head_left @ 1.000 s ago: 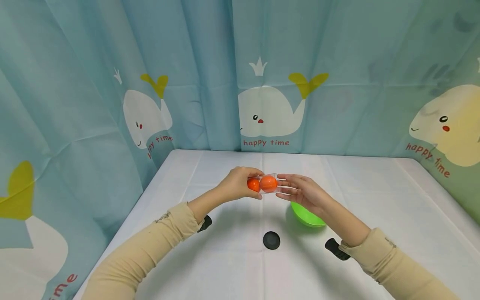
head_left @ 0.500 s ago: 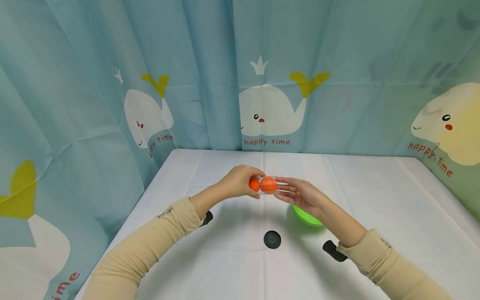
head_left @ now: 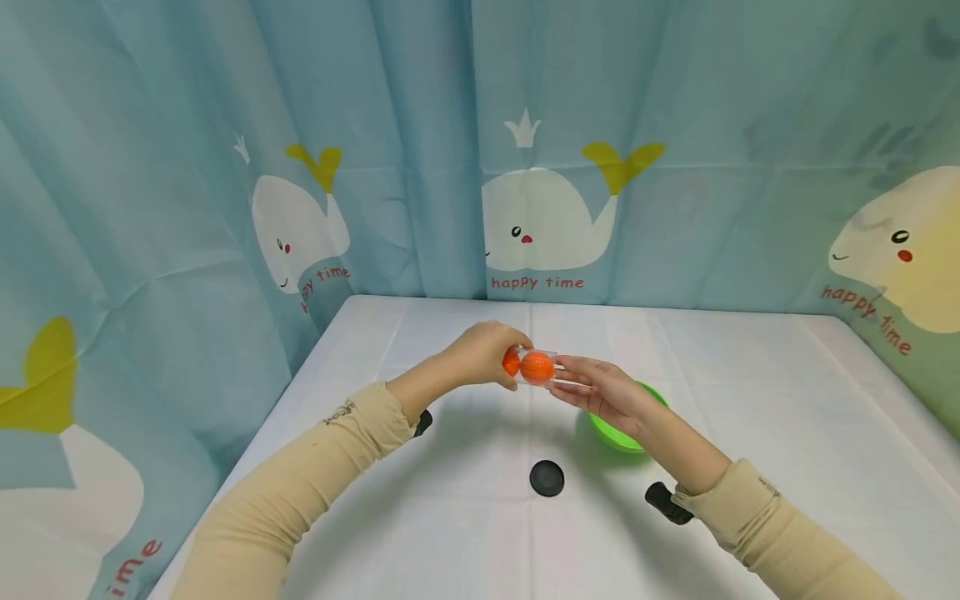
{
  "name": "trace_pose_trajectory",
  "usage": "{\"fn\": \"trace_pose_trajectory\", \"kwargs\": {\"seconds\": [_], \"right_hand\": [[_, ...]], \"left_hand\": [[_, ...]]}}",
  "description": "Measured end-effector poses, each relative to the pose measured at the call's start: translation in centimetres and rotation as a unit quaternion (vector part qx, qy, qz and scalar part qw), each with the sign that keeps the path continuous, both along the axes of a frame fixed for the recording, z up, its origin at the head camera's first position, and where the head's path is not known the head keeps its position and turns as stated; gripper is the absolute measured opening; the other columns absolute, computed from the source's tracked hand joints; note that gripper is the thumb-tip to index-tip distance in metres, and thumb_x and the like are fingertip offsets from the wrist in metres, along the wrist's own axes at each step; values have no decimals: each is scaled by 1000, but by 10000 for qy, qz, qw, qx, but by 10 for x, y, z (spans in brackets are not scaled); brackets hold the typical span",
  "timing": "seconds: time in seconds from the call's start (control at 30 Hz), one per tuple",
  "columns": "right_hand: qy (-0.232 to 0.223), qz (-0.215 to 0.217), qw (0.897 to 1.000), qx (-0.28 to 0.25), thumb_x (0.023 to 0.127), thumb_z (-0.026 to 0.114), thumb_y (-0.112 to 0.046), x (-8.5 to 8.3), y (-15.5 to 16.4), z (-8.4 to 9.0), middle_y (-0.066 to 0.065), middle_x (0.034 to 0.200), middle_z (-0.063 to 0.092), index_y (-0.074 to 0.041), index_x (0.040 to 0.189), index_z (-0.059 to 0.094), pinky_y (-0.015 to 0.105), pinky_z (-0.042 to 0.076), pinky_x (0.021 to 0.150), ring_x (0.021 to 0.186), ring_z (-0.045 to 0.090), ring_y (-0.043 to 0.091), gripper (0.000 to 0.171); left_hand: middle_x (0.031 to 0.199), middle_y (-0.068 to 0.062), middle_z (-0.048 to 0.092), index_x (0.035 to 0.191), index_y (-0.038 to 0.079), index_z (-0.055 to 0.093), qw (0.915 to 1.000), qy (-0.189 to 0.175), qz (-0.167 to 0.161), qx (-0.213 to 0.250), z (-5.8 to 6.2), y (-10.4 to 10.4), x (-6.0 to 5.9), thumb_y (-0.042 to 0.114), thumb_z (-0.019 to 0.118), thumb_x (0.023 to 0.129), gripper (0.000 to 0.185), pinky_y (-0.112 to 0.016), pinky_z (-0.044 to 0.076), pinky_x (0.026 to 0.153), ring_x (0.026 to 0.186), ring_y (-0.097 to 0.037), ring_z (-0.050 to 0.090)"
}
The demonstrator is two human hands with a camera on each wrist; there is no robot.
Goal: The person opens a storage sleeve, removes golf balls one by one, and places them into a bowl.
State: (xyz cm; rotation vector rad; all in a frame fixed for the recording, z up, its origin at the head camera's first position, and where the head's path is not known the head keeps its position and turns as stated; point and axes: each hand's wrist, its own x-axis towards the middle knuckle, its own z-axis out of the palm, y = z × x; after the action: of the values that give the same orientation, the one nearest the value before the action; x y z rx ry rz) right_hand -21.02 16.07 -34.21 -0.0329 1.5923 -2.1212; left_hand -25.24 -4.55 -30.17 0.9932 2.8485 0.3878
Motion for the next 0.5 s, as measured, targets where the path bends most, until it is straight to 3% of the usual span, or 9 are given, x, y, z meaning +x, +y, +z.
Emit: {"fn": "trace_pose_trajectory", "kwargs": {"seconds": [0.23, 0.4, 0.5], "right_hand": [[202, 240, 9994, -108, 99, 46, -10, 1, 2, -4, -2, 107, 61, 9, 146, 18, 28, 49, 95, 100, 65, 13, 58], [134, 137, 9996, -212, 98, 49, -10, 0, 1, -6, -1, 104, 63, 10, 145, 20, 27, 50, 94, 98, 66, 13, 59], [105, 70, 9993, -348, 97, 51, -9, 0, 1, -8, -1, 104, 64, 7, 138, 36, 26, 50, 93, 96, 67, 13, 47]], "left_hand": [[112, -4, 67, 121, 11, 64, 9993, 74, 123, -349, 4, 1, -1, 20, 83, 71, 54, -31, 49, 86, 97, -19, 56], [113, -4, 67, 121, 12, 64, 9988, 150, 88, -464, 6, 2, -2, 19, 83, 72, 53, -32, 49, 87, 98, -19, 56], [114, -4, 67, 121, 11, 64, 9989, 166, 53, -443, 7, 2, -2, 18, 83, 72, 53, -32, 49, 88, 99, -19, 57]]}}
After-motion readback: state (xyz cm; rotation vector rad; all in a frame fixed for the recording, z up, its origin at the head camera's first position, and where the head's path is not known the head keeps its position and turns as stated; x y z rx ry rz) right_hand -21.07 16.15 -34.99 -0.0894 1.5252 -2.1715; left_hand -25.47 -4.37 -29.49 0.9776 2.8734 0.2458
